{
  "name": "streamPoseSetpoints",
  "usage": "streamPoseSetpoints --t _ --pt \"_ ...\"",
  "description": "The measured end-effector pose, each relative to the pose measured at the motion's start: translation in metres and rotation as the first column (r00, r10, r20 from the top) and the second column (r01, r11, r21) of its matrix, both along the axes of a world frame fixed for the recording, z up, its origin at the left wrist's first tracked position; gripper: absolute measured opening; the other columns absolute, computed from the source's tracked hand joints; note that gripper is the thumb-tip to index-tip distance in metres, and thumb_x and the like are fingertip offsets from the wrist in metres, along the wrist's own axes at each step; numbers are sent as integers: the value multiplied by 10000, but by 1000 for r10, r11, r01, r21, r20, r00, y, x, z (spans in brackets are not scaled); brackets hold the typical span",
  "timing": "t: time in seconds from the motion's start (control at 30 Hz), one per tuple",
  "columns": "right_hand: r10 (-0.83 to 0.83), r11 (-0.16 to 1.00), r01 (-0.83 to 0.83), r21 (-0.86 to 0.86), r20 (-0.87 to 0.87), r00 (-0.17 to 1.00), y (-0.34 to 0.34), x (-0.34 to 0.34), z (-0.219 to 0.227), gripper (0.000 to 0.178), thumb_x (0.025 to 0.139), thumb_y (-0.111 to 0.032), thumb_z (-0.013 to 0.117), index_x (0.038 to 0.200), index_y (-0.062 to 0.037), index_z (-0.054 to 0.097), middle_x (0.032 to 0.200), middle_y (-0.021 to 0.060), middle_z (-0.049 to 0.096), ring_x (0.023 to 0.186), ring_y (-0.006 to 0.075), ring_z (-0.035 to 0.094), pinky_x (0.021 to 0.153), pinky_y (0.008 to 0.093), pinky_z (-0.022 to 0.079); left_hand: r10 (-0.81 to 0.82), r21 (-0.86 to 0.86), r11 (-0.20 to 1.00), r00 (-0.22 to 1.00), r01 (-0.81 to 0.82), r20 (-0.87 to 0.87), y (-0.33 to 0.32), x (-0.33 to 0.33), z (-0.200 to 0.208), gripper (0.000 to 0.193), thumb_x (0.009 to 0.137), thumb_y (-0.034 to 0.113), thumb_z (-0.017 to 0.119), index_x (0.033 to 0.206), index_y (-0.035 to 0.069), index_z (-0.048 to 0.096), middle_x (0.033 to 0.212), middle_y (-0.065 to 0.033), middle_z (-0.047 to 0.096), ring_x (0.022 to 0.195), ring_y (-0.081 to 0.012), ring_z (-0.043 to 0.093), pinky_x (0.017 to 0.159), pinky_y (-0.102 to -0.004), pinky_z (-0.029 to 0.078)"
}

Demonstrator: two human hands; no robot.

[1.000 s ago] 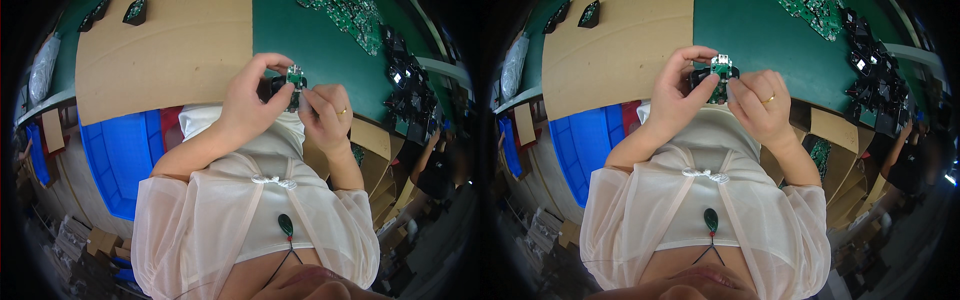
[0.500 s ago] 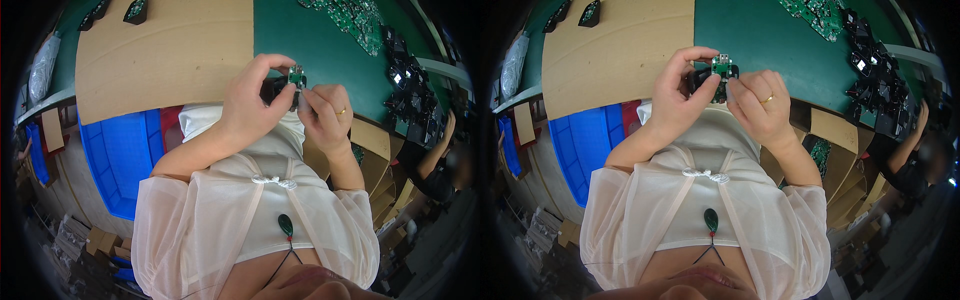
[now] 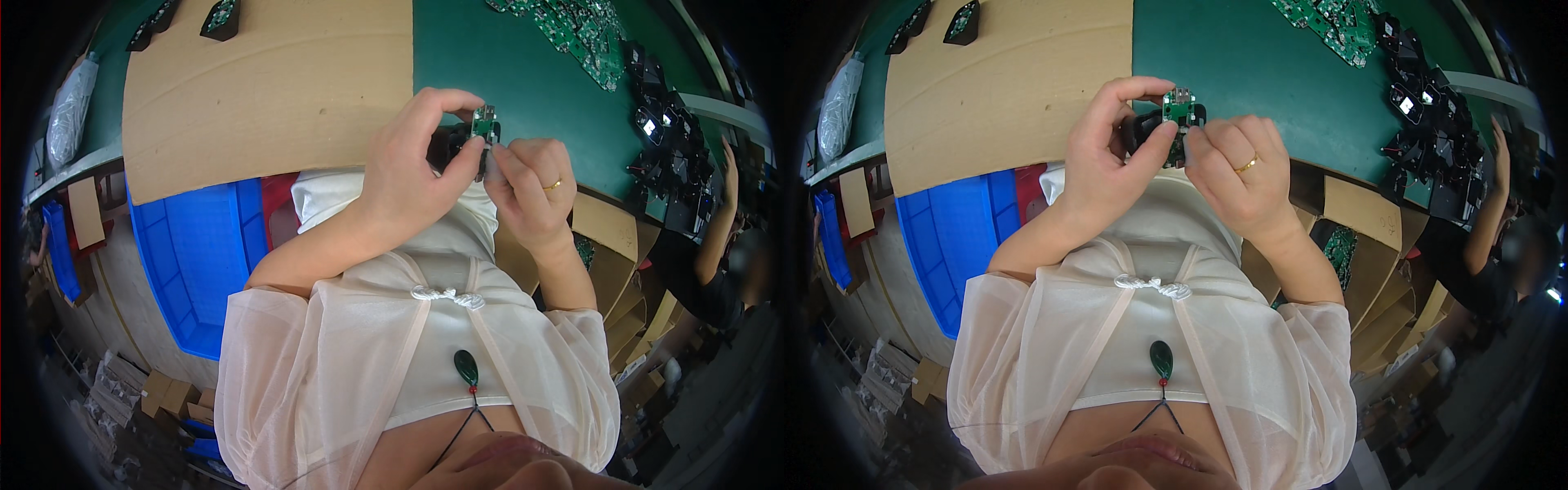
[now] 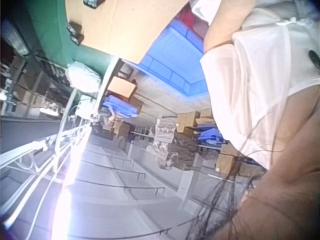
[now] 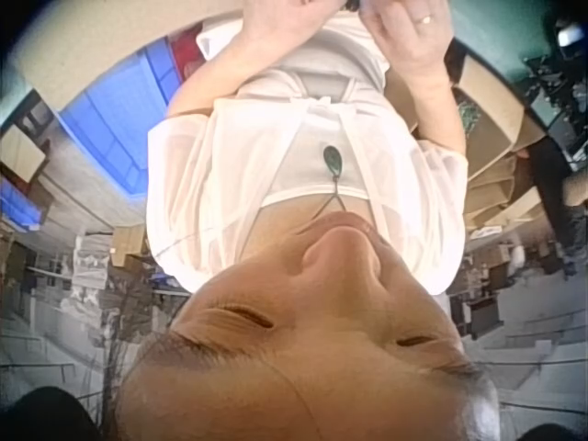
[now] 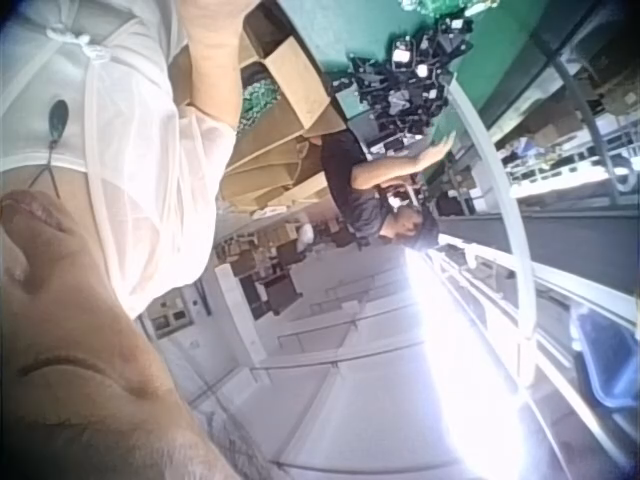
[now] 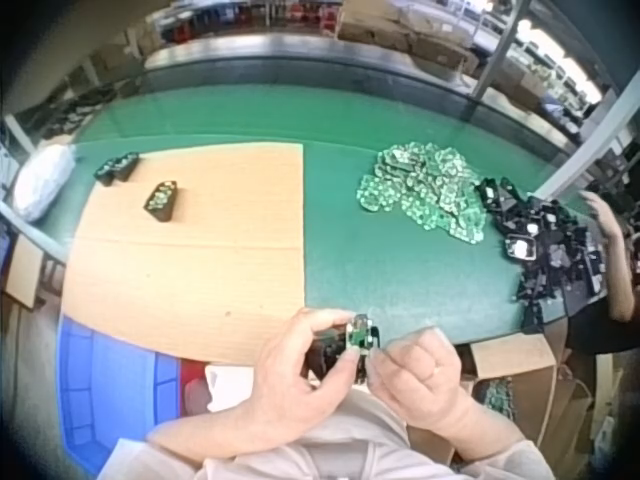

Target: The person picks up a black housing and a circuit board, fits the board into the housing by hand, and sets the assembled unit onto a cardboard sheet before repeating the process.

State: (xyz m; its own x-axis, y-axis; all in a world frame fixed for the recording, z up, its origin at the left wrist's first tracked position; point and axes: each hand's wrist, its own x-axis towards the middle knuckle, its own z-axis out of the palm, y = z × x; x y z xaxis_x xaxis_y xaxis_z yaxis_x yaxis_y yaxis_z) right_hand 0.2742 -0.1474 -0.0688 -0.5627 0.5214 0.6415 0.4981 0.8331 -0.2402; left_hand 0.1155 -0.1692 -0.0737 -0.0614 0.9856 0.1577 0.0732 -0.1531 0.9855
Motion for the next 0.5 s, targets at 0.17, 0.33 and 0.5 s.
streamPoseSetpoints --t 0.17,0.33,0.5 --pt "-7 1000 6 -6 -50 999 -1 -2 0 318 524 -3 673 826 0 573 776 69 537 636 219 507 528 320 373 2 30 1000 999 -4 42 -1 2 -2 236 744 24 603 974 48 554 797 -62 599 595 -160 566 523 -244 441" --pt "15 998 -18 -58 -61 998 2 -3 0 307 528 4 677 816 -2 568 776 73 538 642 223 513 527 323 370 6 59 998 997 -10 76 0 3 -10 228 760 21 597 983 45 555 793 -55 601 587 -127 557 520 -227 431" --pt "59 994 -57 -91 13 998 3 -1 -5 288 567 -11 686 839 -1 592 802 71 540 676 230 516 536 311 380 -30 -31 999 989 35 142 -2 1 -14 208 786 16 581 991 38 553 795 -37 603 595 -89 545 512 -209 420"
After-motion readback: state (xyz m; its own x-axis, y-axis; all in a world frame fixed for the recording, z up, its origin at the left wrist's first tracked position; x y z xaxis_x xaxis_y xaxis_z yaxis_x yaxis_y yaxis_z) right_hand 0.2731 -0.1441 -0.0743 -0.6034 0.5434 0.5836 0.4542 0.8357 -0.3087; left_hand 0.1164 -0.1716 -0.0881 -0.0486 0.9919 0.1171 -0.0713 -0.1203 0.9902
